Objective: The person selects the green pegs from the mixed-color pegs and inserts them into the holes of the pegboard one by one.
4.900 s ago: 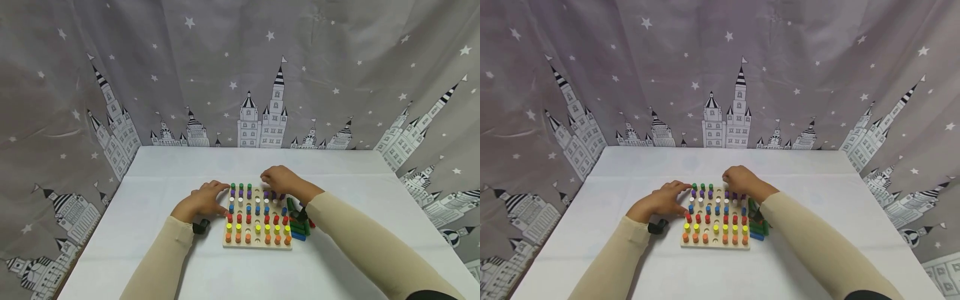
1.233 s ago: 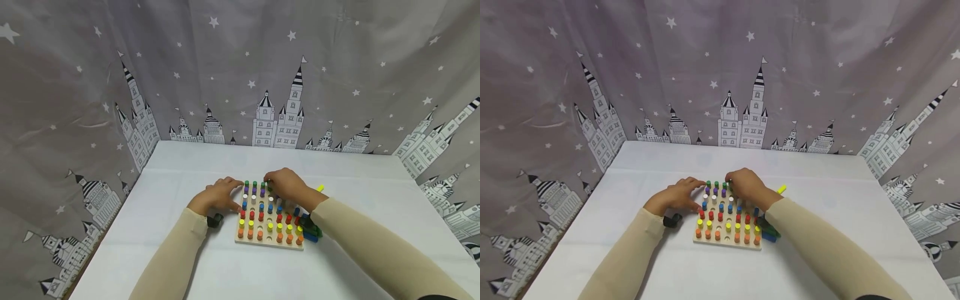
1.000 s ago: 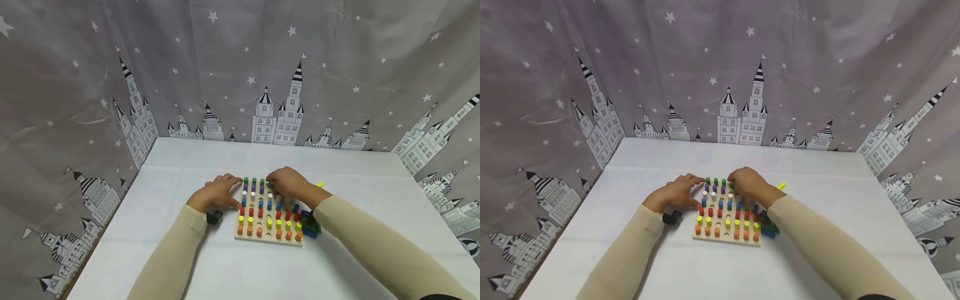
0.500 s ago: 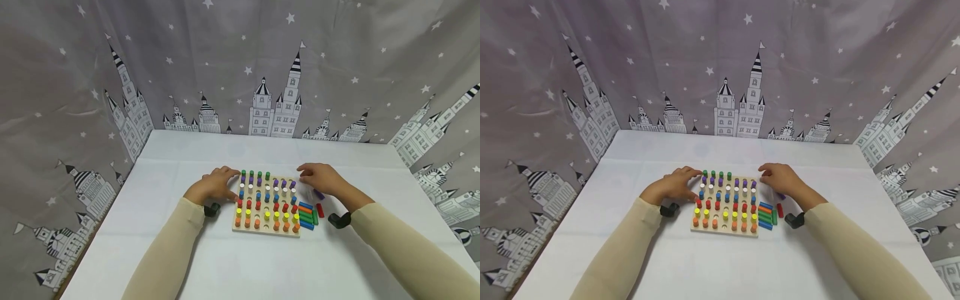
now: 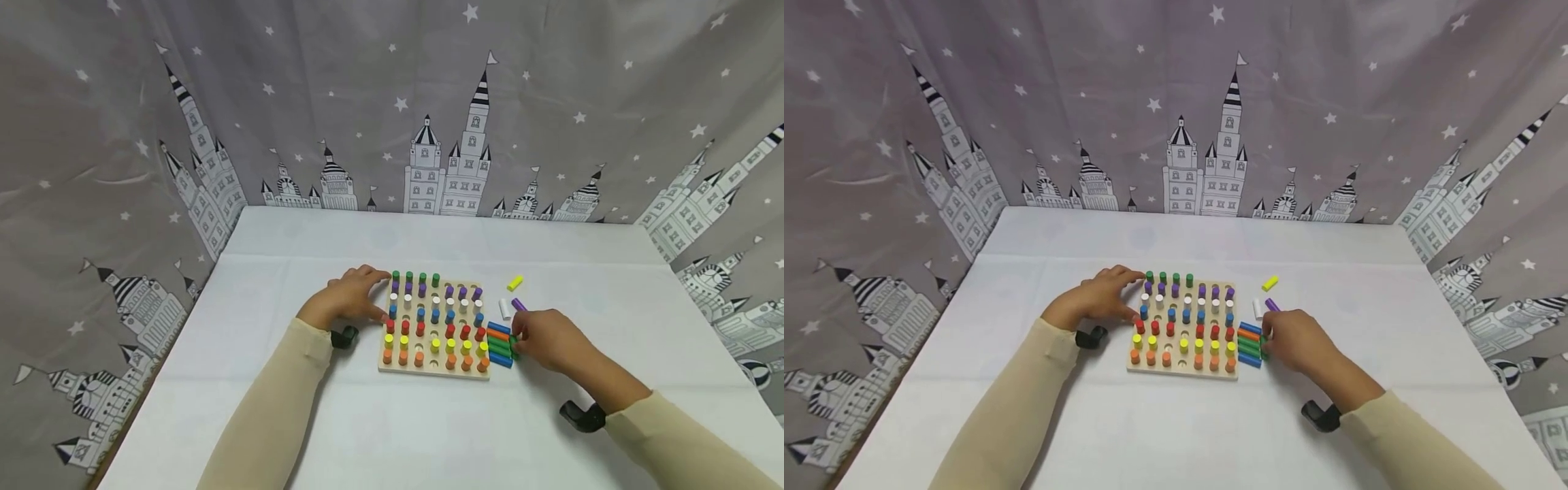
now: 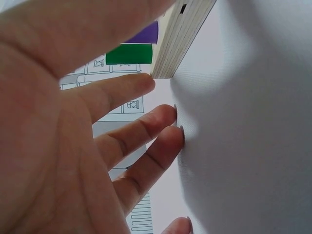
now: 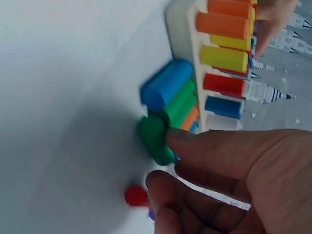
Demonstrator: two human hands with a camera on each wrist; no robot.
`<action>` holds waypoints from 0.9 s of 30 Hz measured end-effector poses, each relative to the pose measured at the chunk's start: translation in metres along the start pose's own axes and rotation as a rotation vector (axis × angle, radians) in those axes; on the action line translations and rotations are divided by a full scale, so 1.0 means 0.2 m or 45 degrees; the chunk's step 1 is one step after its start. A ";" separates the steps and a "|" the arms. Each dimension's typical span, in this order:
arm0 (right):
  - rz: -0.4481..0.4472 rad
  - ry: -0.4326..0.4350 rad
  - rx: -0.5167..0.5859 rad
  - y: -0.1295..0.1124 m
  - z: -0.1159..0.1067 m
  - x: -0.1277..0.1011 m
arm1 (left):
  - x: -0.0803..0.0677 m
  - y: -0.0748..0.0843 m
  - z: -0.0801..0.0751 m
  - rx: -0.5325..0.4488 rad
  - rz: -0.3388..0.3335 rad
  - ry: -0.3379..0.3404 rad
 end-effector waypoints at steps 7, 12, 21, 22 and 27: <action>0.004 0.046 -0.047 -0.01 0.02 0.01 | 0.01 -0.01 0.01 -0.008 0.011 0.008; 0.002 0.069 -0.104 -0.02 0.02 0.03 | 0.00 -0.01 0.00 -0.011 0.009 0.012; -0.012 0.219 -0.022 -0.04 -0.09 0.10 | 0.00 -0.01 -0.01 -0.001 0.004 0.007; -0.015 0.227 -0.006 -0.04 -0.10 0.11 | 0.00 -0.01 0.00 0.000 0.003 0.006; -0.005 0.247 0.049 -0.05 -0.13 0.16 | 0.00 -0.01 0.00 0.013 0.003 0.005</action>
Point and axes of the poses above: each hand's wrist, its own x-axis towards the middle knuckle, its own z-axis out of the palm, y = z × x, the point moved 9 cm from there along x, towards the middle knuckle, and after that the axes turned 8 degrees about y, right-handed, at the moved point
